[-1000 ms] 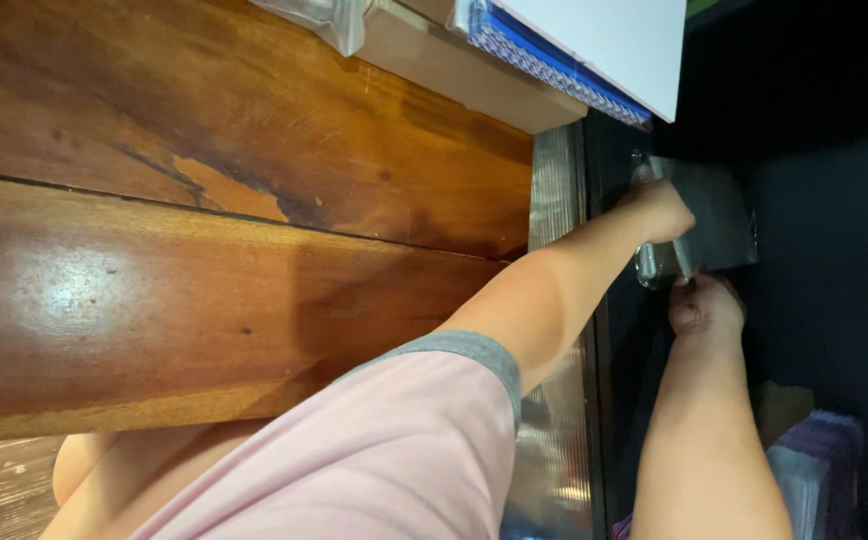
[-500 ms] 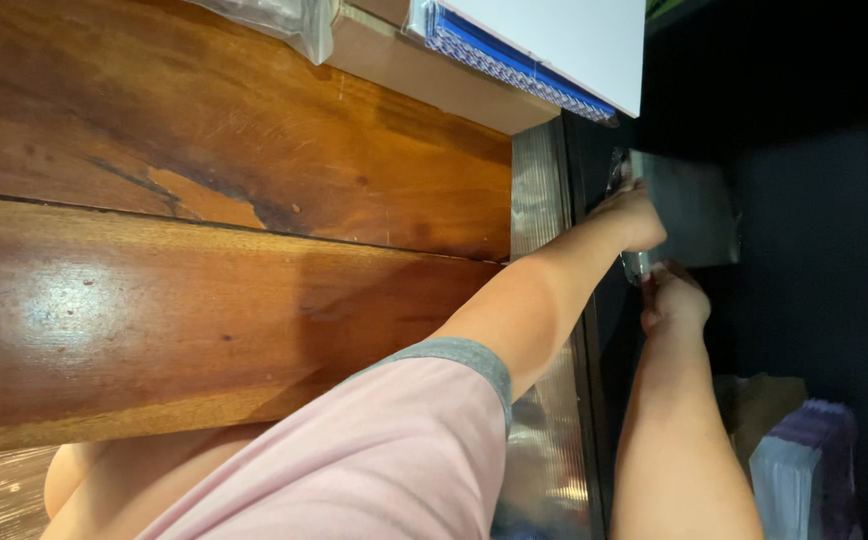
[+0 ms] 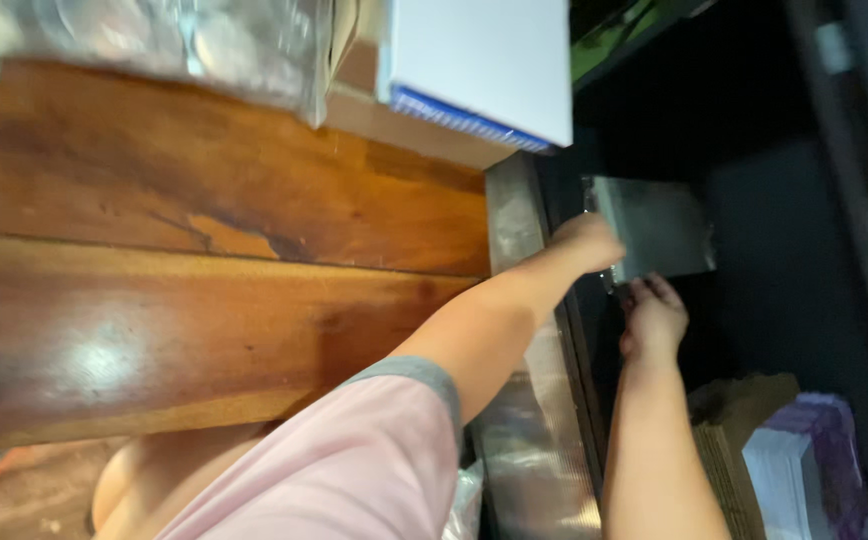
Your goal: The person organizes flat cardboard pieces and plastic-wrapped items on a black metal shelf. They repeatedly pick up and place cardboard pieces, then handle plastic-wrapped items, arranging them on the shelf.
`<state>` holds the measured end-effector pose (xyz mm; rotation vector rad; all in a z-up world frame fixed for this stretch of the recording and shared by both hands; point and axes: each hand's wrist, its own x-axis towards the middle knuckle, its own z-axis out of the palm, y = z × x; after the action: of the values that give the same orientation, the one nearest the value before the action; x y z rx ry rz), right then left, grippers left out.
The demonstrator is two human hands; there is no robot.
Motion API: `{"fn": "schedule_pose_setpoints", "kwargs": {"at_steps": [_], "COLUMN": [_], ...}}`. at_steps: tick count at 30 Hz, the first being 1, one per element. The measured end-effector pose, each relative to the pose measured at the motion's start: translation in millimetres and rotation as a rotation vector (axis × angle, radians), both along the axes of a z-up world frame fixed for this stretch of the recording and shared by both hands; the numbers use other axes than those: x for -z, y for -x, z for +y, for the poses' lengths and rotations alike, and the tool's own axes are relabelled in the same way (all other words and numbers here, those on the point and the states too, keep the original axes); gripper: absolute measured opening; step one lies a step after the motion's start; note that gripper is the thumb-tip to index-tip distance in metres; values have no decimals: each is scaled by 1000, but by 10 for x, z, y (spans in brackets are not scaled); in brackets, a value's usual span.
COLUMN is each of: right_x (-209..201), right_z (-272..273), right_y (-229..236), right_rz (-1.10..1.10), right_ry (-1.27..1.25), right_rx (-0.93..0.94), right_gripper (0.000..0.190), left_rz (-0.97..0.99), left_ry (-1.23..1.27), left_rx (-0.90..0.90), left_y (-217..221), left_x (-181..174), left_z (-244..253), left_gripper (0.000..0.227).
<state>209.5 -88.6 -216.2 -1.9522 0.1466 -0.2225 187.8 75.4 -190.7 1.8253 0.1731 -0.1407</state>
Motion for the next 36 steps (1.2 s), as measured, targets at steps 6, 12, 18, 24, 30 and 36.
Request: {"fn": "schedule_pose_setpoints", "kwargs": {"at_steps": [6,12,18,24,30,36], "right_x": [-125,-441,-757,-1334,-2100,-2668], "right_z": [1,-189,-661,-1091,-1364,-2117], "right_y": [399,954,1585,2120,2541,2540], "right_rz": [-47,-169,-159,-240,-741,-1010], "right_ry": [58,128,181,105,330,741], "right_rx": [67,41,12,-10,-59,145], "right_gripper": [45,34,28,20,15,11], "left_rz": [-68,-283,-319,-373,-486,-826], "left_ry": [-50,58,34,17,4,-278], "left_rx": [-6,-8,61,96,169,262], "left_y": [476,1141,1663,1860,2090,2008], "left_x": [-244,-451,-374,-496,-1171,-1767], "left_z": [77,38,-41,-208,-596,-1248], "left_gripper": [44,48,35,25,21,16]}}
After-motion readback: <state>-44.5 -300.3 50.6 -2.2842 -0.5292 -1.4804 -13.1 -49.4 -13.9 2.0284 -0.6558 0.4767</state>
